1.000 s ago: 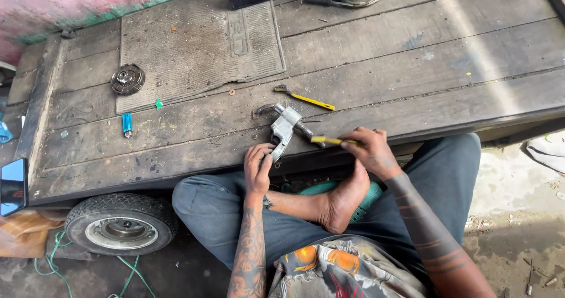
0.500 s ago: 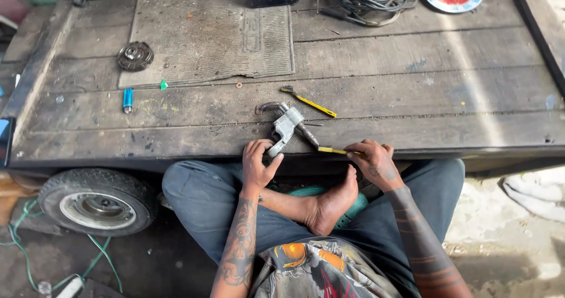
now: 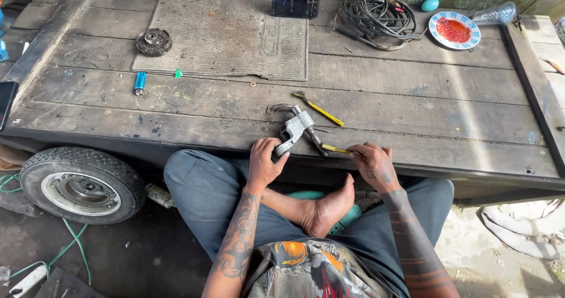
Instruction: Cleaning a metal engine component using a wire brush and a small scraping tool.
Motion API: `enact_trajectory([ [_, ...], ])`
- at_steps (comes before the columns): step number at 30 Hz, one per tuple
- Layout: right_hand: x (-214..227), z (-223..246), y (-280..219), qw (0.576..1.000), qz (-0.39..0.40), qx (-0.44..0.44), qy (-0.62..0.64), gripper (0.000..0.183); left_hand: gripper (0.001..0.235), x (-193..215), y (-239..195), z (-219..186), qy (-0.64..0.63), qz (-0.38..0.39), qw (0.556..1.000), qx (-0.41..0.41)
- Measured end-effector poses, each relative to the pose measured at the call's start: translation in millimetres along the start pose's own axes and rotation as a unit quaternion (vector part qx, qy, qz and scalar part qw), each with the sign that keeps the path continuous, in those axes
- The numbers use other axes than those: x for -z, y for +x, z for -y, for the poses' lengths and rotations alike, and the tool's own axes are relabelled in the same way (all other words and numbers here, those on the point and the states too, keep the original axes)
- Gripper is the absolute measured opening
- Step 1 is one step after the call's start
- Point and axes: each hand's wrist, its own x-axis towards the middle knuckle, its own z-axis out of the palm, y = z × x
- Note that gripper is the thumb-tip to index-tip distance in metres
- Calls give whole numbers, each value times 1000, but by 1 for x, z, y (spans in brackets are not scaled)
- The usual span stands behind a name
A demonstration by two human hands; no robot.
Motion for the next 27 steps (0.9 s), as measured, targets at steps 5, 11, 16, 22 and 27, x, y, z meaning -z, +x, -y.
enact_trajectory([
  [5, 3, 16, 0, 1000, 5, 16, -5, 18, 25, 3, 1, -3, 2, 12, 1000, 6],
  [11, 2, 24, 2, 999, -8, 22, -22, 14, 28, -4, -3, 8, 13, 6, 1000, 3],
  [16, -2, 27, 2, 999, -14, 29, -37, 15, 25, -1, -2, 3, 4, 4, 1000, 7],
  [22, -5, 25, 4, 999, -37, 29, -19, 15, 26, -6, -3, 9, 12, -4, 1000, 3],
  [27, -7, 30, 7, 998, -46, 34, -4, 11, 26, -5, -3, 7, 12, -1, 1000, 6],
])
